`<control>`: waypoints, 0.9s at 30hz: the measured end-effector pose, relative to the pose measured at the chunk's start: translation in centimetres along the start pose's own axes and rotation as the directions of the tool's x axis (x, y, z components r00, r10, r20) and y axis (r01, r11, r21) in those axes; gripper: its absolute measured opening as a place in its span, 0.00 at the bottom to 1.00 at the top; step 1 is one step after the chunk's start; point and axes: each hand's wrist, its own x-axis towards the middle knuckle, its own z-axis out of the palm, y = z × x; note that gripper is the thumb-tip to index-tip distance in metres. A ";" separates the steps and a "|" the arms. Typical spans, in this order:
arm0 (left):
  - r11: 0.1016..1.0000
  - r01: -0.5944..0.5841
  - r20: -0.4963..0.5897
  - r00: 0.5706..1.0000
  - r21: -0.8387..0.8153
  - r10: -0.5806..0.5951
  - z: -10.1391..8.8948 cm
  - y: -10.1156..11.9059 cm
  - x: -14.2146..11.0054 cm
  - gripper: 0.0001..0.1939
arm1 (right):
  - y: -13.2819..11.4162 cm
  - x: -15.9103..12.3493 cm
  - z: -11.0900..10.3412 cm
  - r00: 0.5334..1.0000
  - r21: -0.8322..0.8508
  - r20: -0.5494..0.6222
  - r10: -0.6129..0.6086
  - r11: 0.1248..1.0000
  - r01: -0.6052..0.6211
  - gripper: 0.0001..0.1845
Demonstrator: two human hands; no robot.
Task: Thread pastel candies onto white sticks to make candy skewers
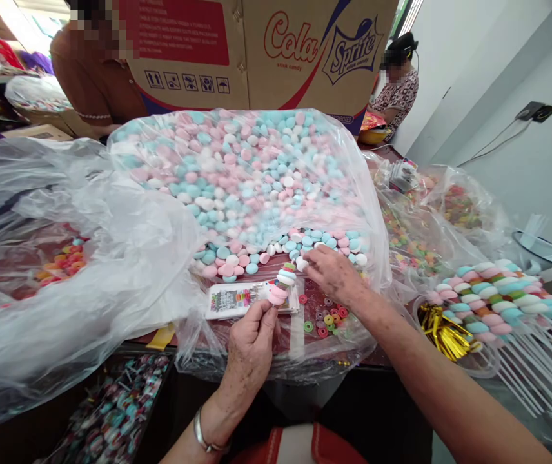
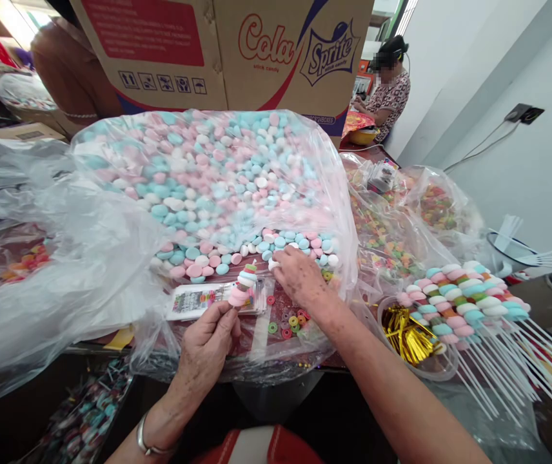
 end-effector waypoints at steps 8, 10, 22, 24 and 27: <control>0.996 -0.020 -0.002 1.000 0.083 0.020 0.0 0.3 0.0 0.14 | -0.7 1.6 2.0 0.992 -0.238 0.123 -0.012 0.971 0.041 0.11; 0.995 -0.020 -0.007 1.000 0.102 0.021 -0.1 0.3 0.0 0.13 | -0.4 1.4 1.8 0.993 -0.225 0.117 0.000 0.974 0.026 0.12; 0.997 0.003 0.013 1.000 0.080 -0.004 0.0 0.4 0.1 0.13 | 2.2 0.6 0.2 0.999 -0.031 0.034 -0.009 0.999 0.010 0.17; 0.998 0.008 0.017 1.000 0.058 -0.009 0.0 0.4 0.1 0.13 | 2.2 0.3 0.1 0.996 -0.046 0.082 -0.022 0.999 0.026 0.17; 0.998 0.016 0.009 1.000 0.057 -0.016 0.0 0.1 0.1 0.13 | 1.9 0.1 -0.1 0.979 -0.093 0.196 -0.056 0.993 0.076 0.13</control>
